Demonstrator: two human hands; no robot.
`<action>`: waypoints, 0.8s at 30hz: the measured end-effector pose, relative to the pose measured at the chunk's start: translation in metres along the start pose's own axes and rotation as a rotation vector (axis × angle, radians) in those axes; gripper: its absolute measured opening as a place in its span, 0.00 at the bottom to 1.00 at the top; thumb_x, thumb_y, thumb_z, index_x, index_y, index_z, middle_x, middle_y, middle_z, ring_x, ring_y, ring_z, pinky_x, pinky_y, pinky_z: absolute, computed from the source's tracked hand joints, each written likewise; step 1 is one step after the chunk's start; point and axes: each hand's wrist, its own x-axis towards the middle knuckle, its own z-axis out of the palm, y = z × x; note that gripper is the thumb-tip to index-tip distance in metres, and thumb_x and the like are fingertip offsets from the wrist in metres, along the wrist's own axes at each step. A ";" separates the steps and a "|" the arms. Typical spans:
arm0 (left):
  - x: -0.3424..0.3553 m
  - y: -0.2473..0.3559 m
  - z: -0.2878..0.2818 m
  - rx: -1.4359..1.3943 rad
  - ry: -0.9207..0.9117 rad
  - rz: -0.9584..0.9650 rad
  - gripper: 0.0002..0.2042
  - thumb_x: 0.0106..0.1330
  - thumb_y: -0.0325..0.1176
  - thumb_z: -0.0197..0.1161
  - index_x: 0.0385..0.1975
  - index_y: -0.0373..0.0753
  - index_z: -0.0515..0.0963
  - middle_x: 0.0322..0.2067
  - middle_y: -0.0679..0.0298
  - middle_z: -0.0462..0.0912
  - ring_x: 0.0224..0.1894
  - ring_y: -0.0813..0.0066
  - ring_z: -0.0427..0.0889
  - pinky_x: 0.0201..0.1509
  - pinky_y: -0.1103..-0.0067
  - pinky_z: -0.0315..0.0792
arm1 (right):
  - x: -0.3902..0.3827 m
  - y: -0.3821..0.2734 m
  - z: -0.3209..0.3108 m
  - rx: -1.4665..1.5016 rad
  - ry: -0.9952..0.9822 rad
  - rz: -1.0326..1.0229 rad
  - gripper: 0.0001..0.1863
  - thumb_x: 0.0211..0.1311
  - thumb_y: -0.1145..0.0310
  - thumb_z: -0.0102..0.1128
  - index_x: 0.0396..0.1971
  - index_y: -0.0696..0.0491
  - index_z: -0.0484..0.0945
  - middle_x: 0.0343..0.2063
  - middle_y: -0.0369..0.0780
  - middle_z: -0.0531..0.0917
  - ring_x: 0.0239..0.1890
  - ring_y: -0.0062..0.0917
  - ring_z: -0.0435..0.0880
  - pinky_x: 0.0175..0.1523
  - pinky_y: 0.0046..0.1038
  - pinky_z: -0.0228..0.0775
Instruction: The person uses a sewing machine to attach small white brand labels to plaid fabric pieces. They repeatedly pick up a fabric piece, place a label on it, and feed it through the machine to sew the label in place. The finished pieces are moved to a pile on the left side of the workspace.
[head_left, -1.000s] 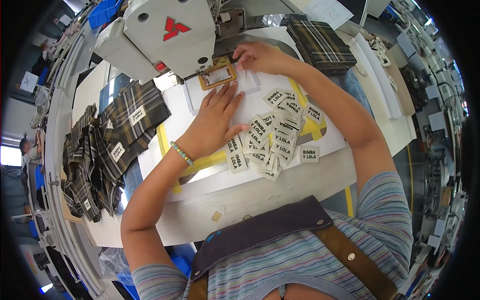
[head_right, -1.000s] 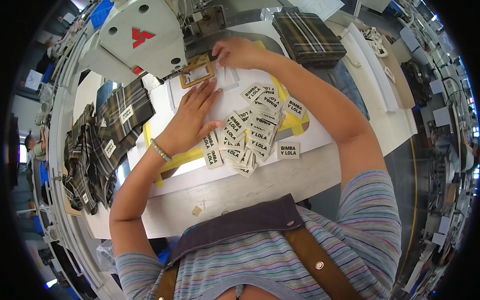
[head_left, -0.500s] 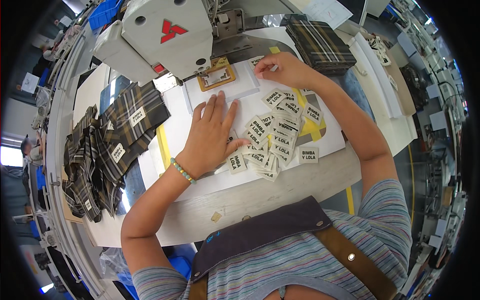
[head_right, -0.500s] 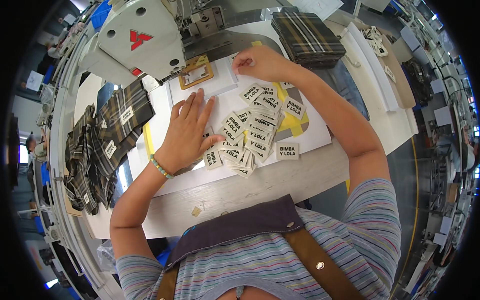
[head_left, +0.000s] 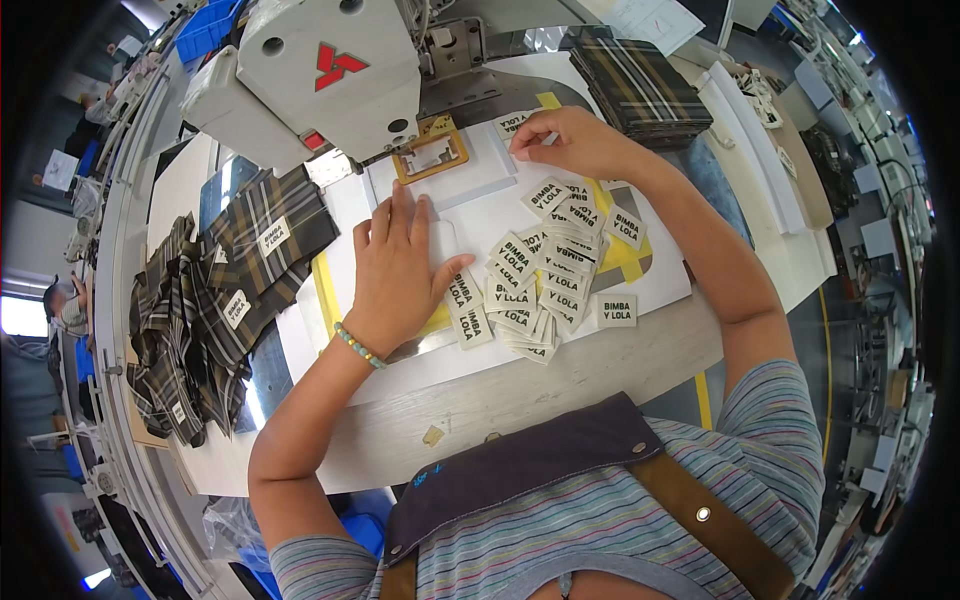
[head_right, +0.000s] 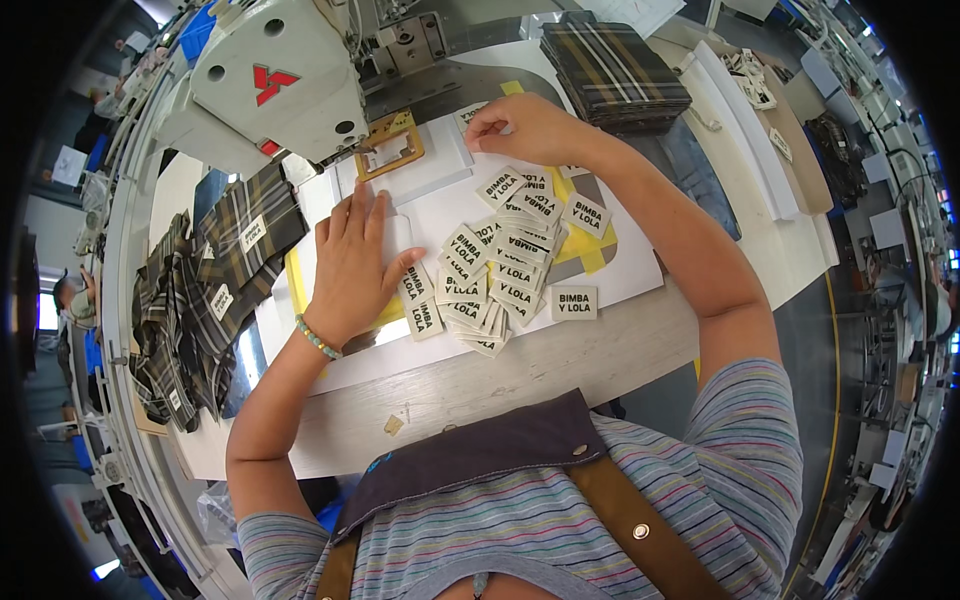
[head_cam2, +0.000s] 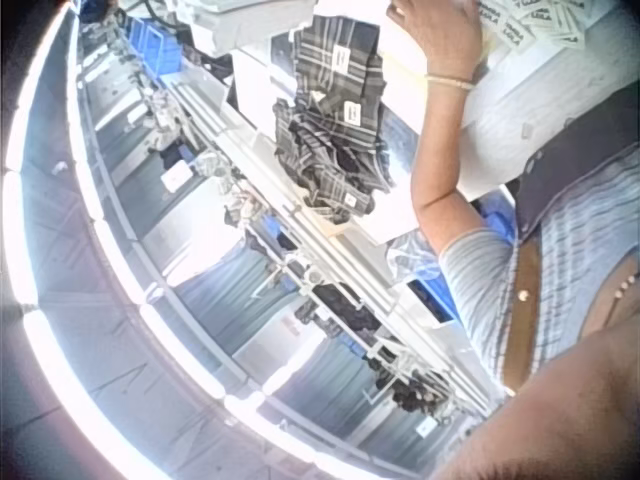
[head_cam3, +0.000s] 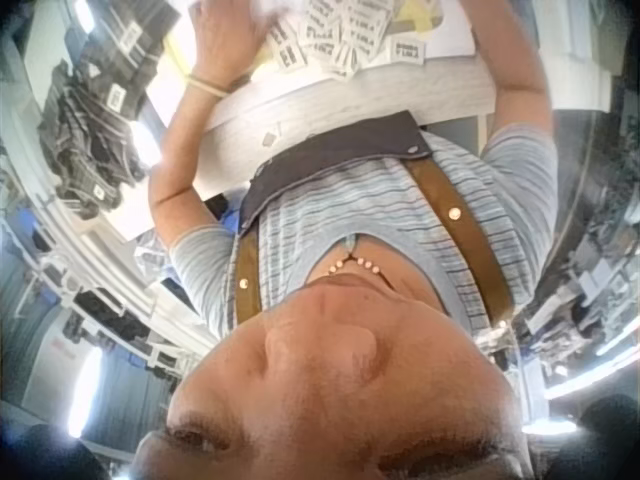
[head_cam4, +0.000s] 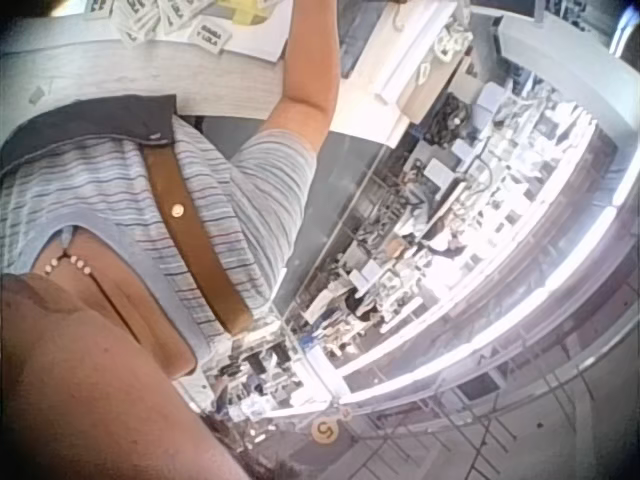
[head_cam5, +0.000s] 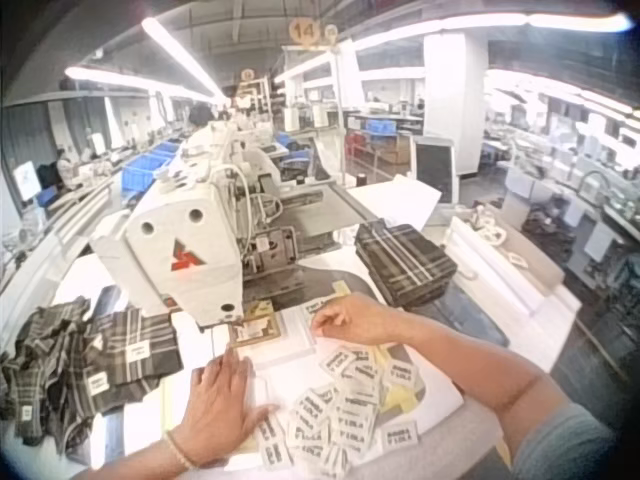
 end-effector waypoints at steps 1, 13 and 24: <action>-0.001 -0.003 -0.001 0.011 -0.006 -0.011 0.41 0.76 0.61 0.58 0.72 0.26 0.67 0.73 0.37 0.67 0.73 0.42 0.66 0.74 0.56 0.59 | -0.001 -0.002 0.000 0.004 -0.001 0.015 0.11 0.73 0.70 0.67 0.49 0.58 0.88 0.48 0.39 0.89 0.48 0.24 0.87 0.56 0.30 0.81; -0.018 -0.029 0.002 -0.252 0.029 -0.008 0.34 0.76 0.47 0.64 0.73 0.27 0.68 0.77 0.48 0.66 0.80 0.45 0.60 0.80 0.55 0.54 | 0.000 0.009 0.002 0.053 -0.003 0.043 0.11 0.74 0.69 0.67 0.49 0.58 0.88 0.49 0.38 0.87 0.50 0.23 0.85 0.57 0.29 0.78; -0.016 -0.025 -0.002 -0.250 -0.019 0.007 0.35 0.78 0.51 0.61 0.75 0.31 0.67 0.77 0.50 0.66 0.81 0.42 0.56 0.81 0.55 0.50 | 0.000 0.018 0.005 0.088 0.029 -0.015 0.12 0.72 0.67 0.67 0.50 0.57 0.88 0.48 0.39 0.88 0.49 0.26 0.87 0.56 0.29 0.78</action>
